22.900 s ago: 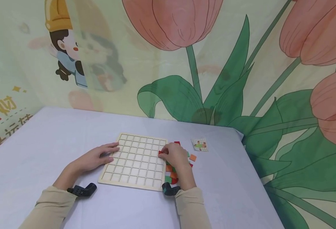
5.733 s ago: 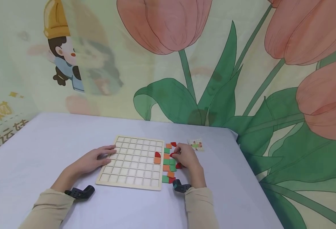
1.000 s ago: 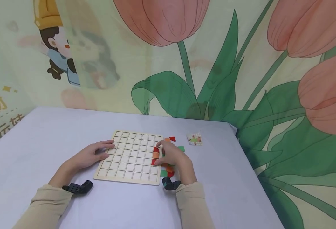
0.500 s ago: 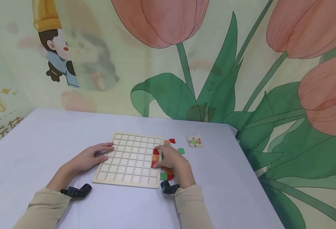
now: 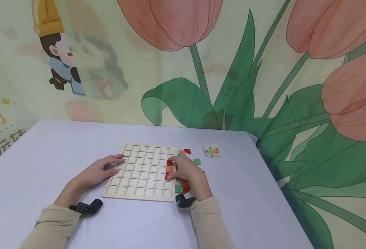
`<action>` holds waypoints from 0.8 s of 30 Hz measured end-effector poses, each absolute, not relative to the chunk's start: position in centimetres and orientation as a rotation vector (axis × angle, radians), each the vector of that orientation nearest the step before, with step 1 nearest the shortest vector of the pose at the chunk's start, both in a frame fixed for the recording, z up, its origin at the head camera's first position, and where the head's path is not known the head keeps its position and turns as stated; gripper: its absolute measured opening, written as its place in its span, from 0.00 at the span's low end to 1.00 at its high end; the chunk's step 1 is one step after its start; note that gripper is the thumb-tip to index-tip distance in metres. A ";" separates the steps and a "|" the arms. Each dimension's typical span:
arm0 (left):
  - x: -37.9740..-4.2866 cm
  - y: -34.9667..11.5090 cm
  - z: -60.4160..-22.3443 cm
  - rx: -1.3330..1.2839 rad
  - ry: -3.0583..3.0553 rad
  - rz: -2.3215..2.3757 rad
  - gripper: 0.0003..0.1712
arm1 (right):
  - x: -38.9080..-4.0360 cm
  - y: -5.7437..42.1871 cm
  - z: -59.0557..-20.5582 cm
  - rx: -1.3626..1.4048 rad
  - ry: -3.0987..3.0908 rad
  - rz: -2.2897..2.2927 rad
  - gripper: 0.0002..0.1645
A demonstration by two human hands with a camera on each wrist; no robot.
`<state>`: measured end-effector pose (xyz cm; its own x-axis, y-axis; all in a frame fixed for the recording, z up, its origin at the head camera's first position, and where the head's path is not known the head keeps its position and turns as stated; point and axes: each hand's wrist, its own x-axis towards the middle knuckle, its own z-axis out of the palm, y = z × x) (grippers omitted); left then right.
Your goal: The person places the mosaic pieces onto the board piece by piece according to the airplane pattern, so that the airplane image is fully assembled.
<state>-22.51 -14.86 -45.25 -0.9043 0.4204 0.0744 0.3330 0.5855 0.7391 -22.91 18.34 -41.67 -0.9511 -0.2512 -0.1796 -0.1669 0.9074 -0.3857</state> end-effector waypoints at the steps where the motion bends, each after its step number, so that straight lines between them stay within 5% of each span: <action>1: -22.5 -14.7 -45.3 0.640 2.700 1.229 0.25 | -22.9 18.4 -41.7 -0.314 2.847 -0.544 0.46; 24: -22.1 -14.4 -45.3 0.586 2.724 1.217 0.25 | -22.5 18.7 -41.3 -0.376 2.813 -0.517 0.48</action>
